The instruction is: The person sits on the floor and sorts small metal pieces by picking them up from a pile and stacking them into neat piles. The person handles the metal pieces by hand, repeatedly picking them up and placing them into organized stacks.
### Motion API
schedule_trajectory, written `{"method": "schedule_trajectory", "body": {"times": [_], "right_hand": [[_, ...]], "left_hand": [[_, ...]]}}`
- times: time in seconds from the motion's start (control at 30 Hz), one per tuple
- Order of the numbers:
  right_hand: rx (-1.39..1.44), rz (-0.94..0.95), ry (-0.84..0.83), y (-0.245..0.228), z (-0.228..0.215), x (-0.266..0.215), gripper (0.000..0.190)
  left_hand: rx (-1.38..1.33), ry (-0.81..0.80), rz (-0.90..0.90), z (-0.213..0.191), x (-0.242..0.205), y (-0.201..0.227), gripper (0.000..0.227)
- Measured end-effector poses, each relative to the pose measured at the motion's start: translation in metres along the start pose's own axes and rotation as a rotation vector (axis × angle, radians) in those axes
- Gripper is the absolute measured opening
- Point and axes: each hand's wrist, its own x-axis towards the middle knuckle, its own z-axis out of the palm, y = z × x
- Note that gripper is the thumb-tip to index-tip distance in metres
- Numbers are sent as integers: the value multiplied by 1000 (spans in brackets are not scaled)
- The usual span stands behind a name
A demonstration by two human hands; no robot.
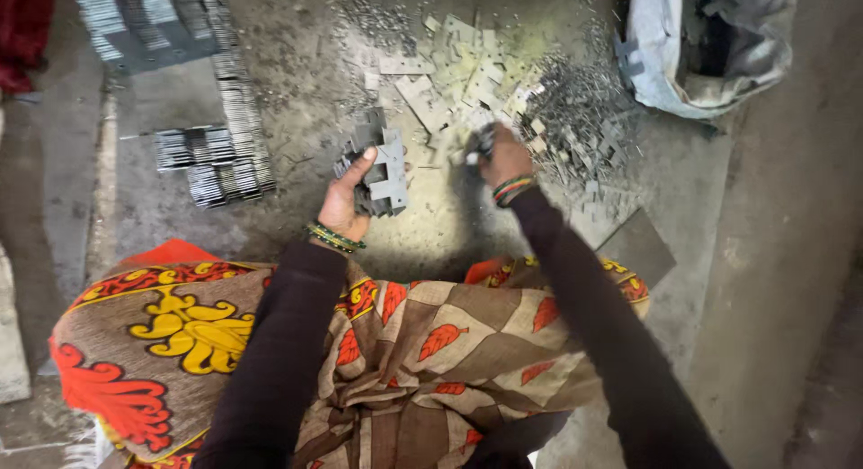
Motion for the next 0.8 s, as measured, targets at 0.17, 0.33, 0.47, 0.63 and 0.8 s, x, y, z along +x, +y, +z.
{"method": "schedule_trajectory", "body": {"times": [0.17, 0.33, 0.47, 0.63, 0.8], "right_hand": [[428, -334, 115, -77, -13, -19, 47], [602, -100, -261, -157, -102, -12, 25], [519, -538, 36, -170, -152, -34, 26], [127, -124, -36, -139, -110, -38, 52], [-40, 193, -94, -98, -18, -32, 80]], "left_hand": [[116, 90, 7, -15, 5, -16, 39], [58, 190, -15, -19, 7, -19, 44], [-64, 0, 37, -15, 5, -7, 60], [-178, -158, 30, -5, -2, 0, 74], [-112, -134, -28, -7, -4, -2, 67]]}}
